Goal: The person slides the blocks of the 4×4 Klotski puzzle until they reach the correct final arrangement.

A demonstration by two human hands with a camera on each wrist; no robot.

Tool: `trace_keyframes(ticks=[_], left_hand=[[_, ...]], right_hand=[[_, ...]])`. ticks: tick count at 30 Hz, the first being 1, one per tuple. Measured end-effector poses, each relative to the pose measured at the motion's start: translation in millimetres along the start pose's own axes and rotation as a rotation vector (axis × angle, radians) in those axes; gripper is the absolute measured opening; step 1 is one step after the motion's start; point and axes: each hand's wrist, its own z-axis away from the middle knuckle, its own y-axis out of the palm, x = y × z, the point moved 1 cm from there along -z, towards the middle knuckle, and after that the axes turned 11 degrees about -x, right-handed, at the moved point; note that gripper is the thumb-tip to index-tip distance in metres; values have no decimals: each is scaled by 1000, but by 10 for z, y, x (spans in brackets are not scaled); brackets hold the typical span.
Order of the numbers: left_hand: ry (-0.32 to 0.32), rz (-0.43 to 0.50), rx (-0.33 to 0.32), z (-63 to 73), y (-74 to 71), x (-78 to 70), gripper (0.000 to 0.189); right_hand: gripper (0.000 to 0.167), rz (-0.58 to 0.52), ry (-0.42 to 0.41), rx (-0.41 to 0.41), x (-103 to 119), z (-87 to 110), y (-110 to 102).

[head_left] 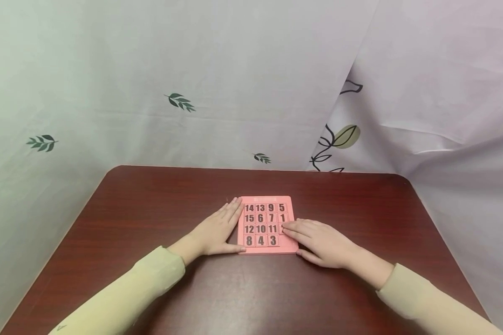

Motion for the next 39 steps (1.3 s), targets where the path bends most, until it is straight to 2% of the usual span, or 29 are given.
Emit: trace_keyframes(ticks=[10, 17, 22, 28, 34, 39], left_hand=[[-5, -4, 7, -12, 3, -10, 119], [-1, -5, 1, -12, 1, -7, 119], [0, -6, 0, -9, 6, -2, 119], [-1, -12, 3, -2, 19, 5, 119], [7, -27, -3, 3, 24, 5, 119], [13, -31, -5, -2, 16, 5, 119]], right_hand=[[58, 11, -19, 19, 45, 86, -31], [60, 4, -46, -3, 144, 168, -50], [59, 4, -48, -15, 133, 167, -50], [58, 7, 21, -12, -9, 41, -41], [58, -1, 139, 87, -140, -129, -4], [60, -9, 142, 122, -142, -163, 14]])
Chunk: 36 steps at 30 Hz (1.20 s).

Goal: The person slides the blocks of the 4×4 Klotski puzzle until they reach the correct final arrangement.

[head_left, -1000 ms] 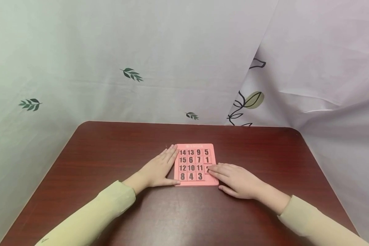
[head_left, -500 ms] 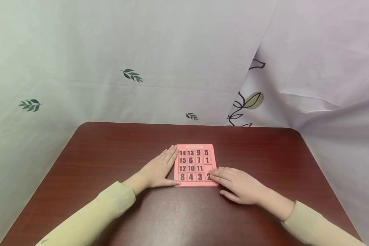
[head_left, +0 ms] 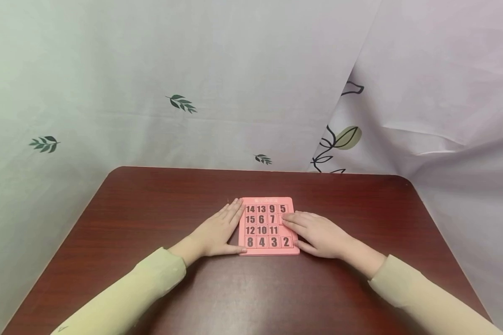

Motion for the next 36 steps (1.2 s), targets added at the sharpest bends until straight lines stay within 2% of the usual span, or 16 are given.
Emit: trace_keyframes(ticks=[9, 13, 16, 20, 24, 31, 36], left_hand=[[-3, 3, -3, -4, -10, 13, 119], [-8, 4, 7, 1, -6, 19, 118], [-10, 6, 7, 2, 1, 24, 118], [-6, 7, -3, -5, 14, 20, 119], [-3, 2, -9, -18, 9, 6, 119], [-10, 1, -2, -19, 0, 3, 120], [-12, 9, -2, -11, 8, 0, 119]], right_hand=[[60, -1, -78, -67, 112, 137, -1], [62, 21, -96, -91, 126, 129, -4], [62, 41, -56, -73, 91, 69, -2], [63, 56, 14, 2, 26, 4, 12], [66, 54, 29, 46, 8, 7, 10], [65, 9, -31, 0, 68, 133, -7], [64, 28, -54, -36, 109, 173, -7]])
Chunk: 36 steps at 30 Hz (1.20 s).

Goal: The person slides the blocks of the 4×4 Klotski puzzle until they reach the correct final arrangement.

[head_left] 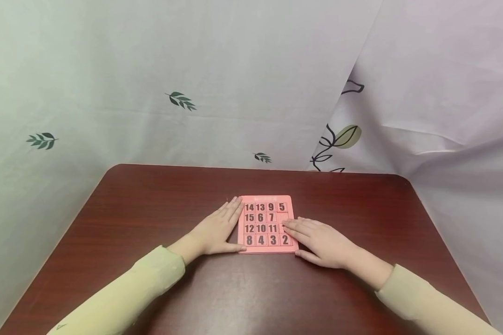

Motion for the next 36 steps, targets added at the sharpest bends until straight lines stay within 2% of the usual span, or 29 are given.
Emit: trace_keyframes(ticks=[5, 10, 13, 22, 27, 36], left_hand=[[-3, 4, 10, 1, -12, -4, 119], [-9, 8, 15, -4, -19, -16, 118], [-6, 10, 12, -4, -9, -24, 118], [-3, -9, -3, 6, -19, -28, 118], [-3, -13, 0, 13, -19, -22, 119], [1, -14, -2, 2, 3, -14, 118]], right_hand=[[63, 26, 39, -17, -64, -89, -24], [63, 8, 127, 16, -186, -220, -20], [64, 7, 153, 37, -257, -281, 10], [63, 23, 129, 76, -342, -353, 63], [63, 14, 118, 99, -278, -309, 59], [63, 28, 91, 85, -127, -197, 30]])
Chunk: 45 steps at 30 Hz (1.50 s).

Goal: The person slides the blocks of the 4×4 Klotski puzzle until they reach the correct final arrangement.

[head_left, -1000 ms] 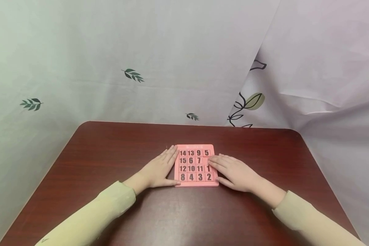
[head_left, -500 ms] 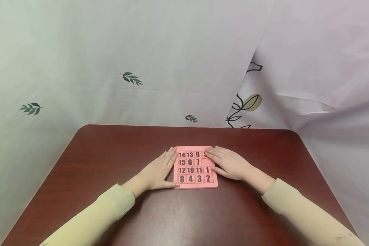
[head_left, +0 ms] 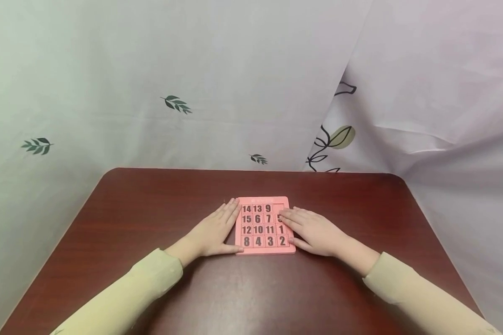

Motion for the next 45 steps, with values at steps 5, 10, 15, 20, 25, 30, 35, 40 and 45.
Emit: trace_keyframes(ticks=[5, 10, 15, 20, 25, 30, 35, 40, 45], left_hand=[[-2, 9, 12, -10, 8, 1, 119], [-8, 6, 22, -20, -13, -3, 119], [-8, 10, 18, -18, 0, 3, 119], [-10, 16, 14, -23, 3, 1, 118], [-16, 16, 20, -27, -5, 0, 119], [-14, 14, 24, -20, -11, 5, 119], [-11, 8, 16, -15, -21, 9, 119], [-10, 20, 18, -18, -21, 2, 118], [-17, 26, 17, -18, -14, 1, 118]], right_hand=[[63, 5, 12, -23, -25, -31, -7], [64, -6, 39, -19, -74, -149, 10], [63, -13, 22, -23, -68, -336, 50], [63, -21, 7, 19, -31, -469, 76], [63, -18, 9, 43, -40, -461, 84], [61, -4, 26, 19, -109, -346, 64], [61, 10, 25, 10, -164, -279, 55], [61, -7, 14, -5, -173, -276, 40], [60, -20, -2, -25, -140, -336, 30]])
